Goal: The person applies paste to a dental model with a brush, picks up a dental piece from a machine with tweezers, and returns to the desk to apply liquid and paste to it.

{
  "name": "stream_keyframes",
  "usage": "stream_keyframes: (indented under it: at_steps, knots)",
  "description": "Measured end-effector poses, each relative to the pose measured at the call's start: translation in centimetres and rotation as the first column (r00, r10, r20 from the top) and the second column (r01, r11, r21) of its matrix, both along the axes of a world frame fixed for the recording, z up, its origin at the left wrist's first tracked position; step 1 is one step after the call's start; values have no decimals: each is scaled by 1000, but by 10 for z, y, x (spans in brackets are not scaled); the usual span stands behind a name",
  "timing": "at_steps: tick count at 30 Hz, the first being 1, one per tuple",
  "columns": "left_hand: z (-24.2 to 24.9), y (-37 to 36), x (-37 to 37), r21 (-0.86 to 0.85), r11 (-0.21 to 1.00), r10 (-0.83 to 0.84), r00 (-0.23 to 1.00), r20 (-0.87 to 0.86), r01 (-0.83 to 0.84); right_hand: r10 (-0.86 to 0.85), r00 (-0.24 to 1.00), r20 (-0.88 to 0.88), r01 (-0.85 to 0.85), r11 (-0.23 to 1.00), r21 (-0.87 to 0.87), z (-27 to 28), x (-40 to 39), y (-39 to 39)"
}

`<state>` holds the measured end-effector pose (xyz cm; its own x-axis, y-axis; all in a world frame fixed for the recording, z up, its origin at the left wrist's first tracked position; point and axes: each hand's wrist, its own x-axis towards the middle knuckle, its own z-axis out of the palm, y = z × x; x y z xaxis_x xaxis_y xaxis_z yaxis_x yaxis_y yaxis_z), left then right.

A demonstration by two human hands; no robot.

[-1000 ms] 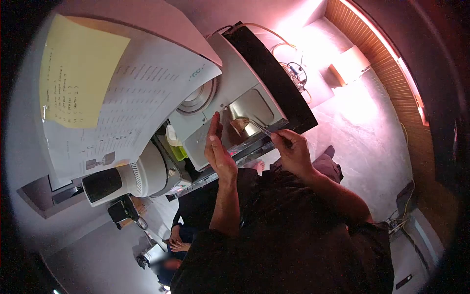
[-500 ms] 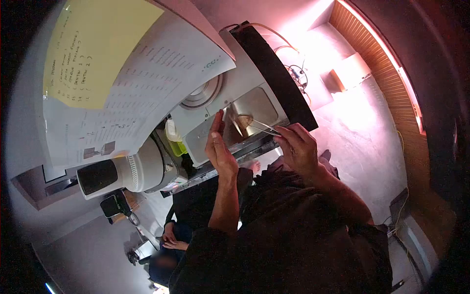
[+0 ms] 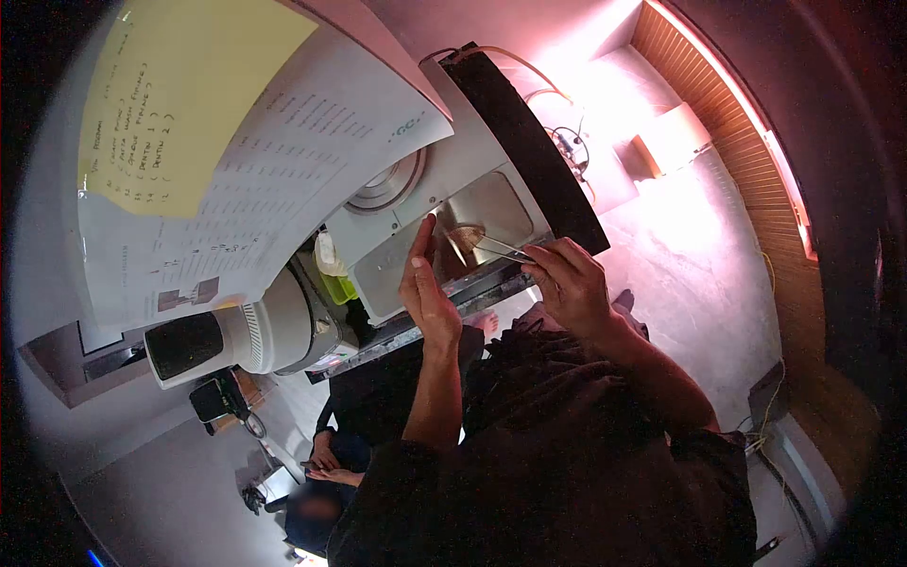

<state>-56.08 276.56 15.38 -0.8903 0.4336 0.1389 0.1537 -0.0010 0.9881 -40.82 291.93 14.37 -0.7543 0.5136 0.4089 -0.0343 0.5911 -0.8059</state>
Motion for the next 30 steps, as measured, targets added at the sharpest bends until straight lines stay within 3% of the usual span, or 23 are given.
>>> stream_keyframes:
  at_steps: [15, 30]
  knots:
    - [-5, -3, -2, 31, 998, -47, 999, -28, 47, -11, 1000, 7, 11, 1000, 4, -2, 0, -2]
    - [1, 1, 3, 52, 998, -27, 998, 62, 24, -17, 1000, -25, 18, 1000, 15, 2, 0, -4]
